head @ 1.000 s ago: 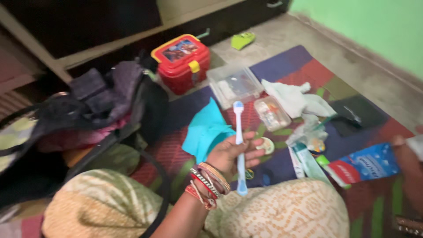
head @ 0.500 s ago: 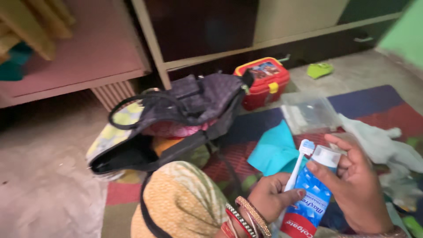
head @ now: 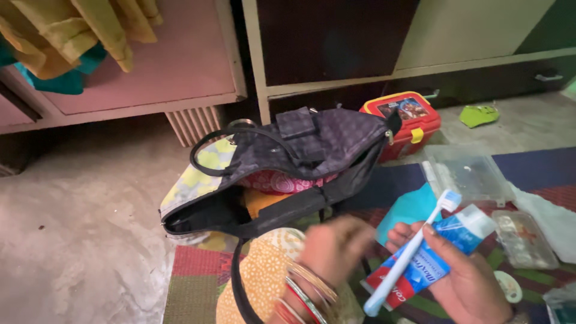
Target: The person sits on a floor mat and packs a dark bag with daily items. They coil a charger cable into the bag, fold a blue cloth, place toothpaste, a toothbrush, cream jars and other toiletries into a plastic pouch, zip a bag pocket, and handle a gel tube.
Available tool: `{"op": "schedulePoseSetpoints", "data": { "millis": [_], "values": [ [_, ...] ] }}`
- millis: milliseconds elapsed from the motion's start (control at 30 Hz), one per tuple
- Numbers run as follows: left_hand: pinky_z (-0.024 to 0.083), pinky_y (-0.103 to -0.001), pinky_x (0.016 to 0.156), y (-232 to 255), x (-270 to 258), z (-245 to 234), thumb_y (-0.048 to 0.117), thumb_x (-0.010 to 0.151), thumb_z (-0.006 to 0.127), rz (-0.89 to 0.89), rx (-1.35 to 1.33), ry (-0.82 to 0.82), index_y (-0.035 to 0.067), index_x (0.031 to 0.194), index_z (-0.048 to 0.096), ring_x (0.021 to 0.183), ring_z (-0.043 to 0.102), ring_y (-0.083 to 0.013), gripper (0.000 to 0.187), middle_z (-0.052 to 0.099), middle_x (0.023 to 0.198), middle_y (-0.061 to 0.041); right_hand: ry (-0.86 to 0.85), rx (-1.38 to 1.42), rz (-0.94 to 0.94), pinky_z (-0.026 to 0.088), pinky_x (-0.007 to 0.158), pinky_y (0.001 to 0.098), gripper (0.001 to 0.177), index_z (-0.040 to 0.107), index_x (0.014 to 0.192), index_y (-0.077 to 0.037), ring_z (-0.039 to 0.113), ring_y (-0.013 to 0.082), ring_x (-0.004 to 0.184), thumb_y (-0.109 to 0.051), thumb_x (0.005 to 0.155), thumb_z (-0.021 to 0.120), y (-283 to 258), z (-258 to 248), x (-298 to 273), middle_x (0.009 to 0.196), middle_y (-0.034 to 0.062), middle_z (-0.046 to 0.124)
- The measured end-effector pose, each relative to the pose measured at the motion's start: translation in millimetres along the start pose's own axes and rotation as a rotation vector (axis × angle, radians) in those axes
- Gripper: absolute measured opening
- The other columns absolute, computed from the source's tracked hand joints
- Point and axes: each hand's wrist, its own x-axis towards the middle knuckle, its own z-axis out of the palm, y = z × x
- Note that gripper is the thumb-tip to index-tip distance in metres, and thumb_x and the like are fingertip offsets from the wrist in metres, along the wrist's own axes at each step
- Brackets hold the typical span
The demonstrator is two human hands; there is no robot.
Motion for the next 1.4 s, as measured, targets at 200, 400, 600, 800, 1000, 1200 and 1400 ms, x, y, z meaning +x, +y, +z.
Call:
{"op": "schedulePoseSetpoints", "data": {
  "millis": [200, 400, 600, 800, 1000, 1200, 1400],
  "values": [
    [0.054, -0.048, 0.089, -107.9, 71.6, -71.7, 0.044, 0.092, 0.064, -0.330, 0.546, -0.050, 0.011, 0.110, 0.076, 0.101, 0.070, -0.0395, 0.039, 0.073, 0.103, -0.020, -0.108, -0.065, 0.023, 0.058, 0.086, 0.0552, 0.027, 0.061, 0.117, 0.002, 0.071, 0.0327, 0.092, -0.007, 0.091, 0.062, 6.2, 14.7, 20.0, 0.094, 0.0149, 0.068],
    [0.034, -0.049, 0.110, -191.9, 108.5, -79.1, 0.074, 0.084, 0.062, -0.594, 0.683, -0.194, 0.011, 0.135, 0.061, 0.135, 0.045, -0.0401, 0.081, 0.052, 0.143, -0.021, -0.025, -0.224, 0.175, 0.059, 0.072, 0.0453, 0.036, 0.064, 0.118, -0.002, 0.072, 0.0283, 0.079, -0.005, 0.083, 0.069, 32.6, 49.2, 39.8, 0.091, 0.0135, 0.071],
    [0.050, -0.034, 0.105, -215.9, 78.5, -88.7, 0.022, 0.080, 0.081, -0.386, 0.016, 0.095, 0.006, 0.128, 0.067, 0.119, 0.068, -0.0238, 0.053, 0.072, 0.128, -0.014, -0.152, -0.389, 0.261, 0.061, 0.072, 0.0396, 0.034, 0.064, 0.117, 0.001, 0.072, 0.0218, 0.076, -0.006, 0.085, 0.073, 45.9, 52.3, 69.7, 0.091, 0.0131, 0.072],
    [0.051, -0.034, 0.101, -171.5, 53.8, -93.8, -0.014, 0.082, 0.072, -0.101, -0.710, 0.318, -0.001, 0.133, 0.056, 0.117, 0.063, -0.0206, 0.055, 0.064, 0.128, -0.011, -0.179, -0.509, 0.289, 0.060, 0.068, 0.0407, 0.031, 0.064, 0.113, 0.000, 0.070, 0.0226, 0.073, -0.007, 0.084, 0.076, 64.2, 37.0, 110.9, 0.088, 0.0133, 0.073],
    [0.052, -0.035, 0.103, -103.7, 19.8, -107.2, -0.016, 0.084, 0.061, -0.103, -0.995, 0.085, -0.001, 0.140, 0.054, 0.127, 0.059, -0.0226, 0.058, 0.052, 0.148, -0.012, -0.102, -0.803, 0.178, 0.058, 0.067, 0.0363, 0.029, 0.069, 0.104, 0.004, 0.073, 0.0206, 0.070, -0.011, 0.080, 0.077, 58.7, 8.7, 103.5, 0.078, 0.0130, 0.076],
    [0.052, -0.029, 0.099, -73.0, 6.4, -119.2, -0.015, 0.087, 0.057, 0.028, -0.778, 0.141, -0.001, 0.144, 0.055, 0.138, 0.053, -0.0174, 0.059, 0.035, 0.170, -0.008, -0.069, -0.890, 0.150, 0.057, 0.065, 0.0372, 0.033, 0.067, 0.107, -0.006, 0.067, 0.0198, 0.067, -0.016, 0.079, 0.082, 45.9, -14.5, 76.1, 0.071, 0.0100, 0.068],
    [0.045, -0.017, 0.071, -83.8, 26.2, -109.5, -0.014, 0.080, 0.067, -0.146, -0.266, 0.390, 0.010, 0.144, 0.058, 0.075, 0.046, -0.0039, 0.069, 0.053, 0.159, 0.001, -0.033, -0.819, 0.168, 0.057, 0.065, 0.0378, 0.029, 0.067, 0.103, 0.002, 0.070, 0.0212, 0.069, -0.011, 0.081, 0.080, 52.1, -13.4, 68.2, 0.075, 0.0122, 0.072]
  ]
}}
